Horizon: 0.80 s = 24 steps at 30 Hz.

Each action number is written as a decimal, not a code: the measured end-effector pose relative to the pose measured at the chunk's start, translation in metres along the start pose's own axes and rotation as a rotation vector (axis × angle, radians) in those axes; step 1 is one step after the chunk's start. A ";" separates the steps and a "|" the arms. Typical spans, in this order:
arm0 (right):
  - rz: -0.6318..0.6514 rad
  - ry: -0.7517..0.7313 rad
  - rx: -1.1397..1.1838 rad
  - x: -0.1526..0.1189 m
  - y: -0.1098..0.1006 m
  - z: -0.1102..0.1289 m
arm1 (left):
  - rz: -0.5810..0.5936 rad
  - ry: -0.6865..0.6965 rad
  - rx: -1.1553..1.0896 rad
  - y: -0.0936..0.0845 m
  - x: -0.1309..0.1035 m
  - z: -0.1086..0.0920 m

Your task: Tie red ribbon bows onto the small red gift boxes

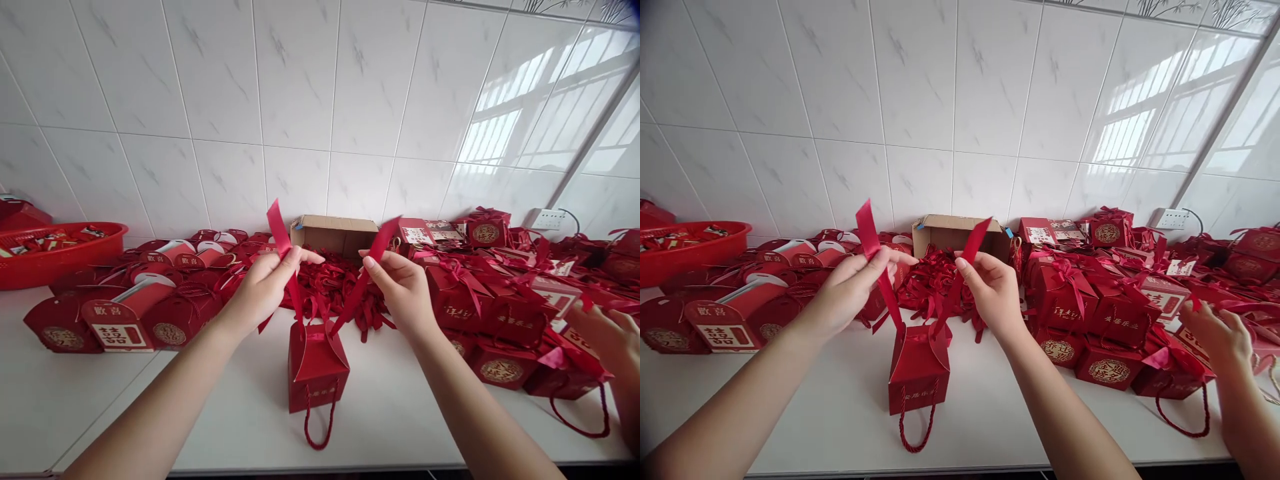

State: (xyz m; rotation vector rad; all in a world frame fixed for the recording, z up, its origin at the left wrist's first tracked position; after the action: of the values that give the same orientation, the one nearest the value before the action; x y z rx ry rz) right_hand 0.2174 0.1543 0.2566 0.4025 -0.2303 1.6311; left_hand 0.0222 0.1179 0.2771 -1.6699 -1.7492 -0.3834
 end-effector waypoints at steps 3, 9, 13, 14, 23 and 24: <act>0.034 0.000 0.049 0.005 0.005 0.002 | -0.114 0.097 0.073 -0.003 0.003 -0.009; 0.163 0.000 0.125 0.008 0.017 0.005 | -0.150 0.239 0.125 -0.002 0.004 -0.021; 0.241 0.046 0.193 0.008 0.026 0.004 | -0.084 0.273 0.093 0.003 0.007 -0.021; 0.251 0.053 0.202 0.009 0.029 0.004 | -0.065 0.270 0.082 0.005 0.008 -0.020; 0.399 -0.056 0.066 0.006 0.051 0.023 | 0.251 0.202 0.141 0.028 0.021 -0.023; 0.435 -0.067 0.077 0.003 0.053 0.025 | 0.265 0.206 0.158 0.028 0.021 -0.024</act>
State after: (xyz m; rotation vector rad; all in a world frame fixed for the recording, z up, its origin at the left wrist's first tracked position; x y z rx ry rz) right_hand 0.1673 0.1424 0.2852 0.4904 -0.3222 2.0595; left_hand 0.0572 0.1224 0.3017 -1.6578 -1.3531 -0.2760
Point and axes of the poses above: each hand's wrist, its own x-axis towards the middle knuckle, its own y-axis out of the palm, z = x × y, the point moved 8 cm from there along x, towards the middle knuckle, and after that the axes turned 11 degrees about y, right-handed, at the moved point
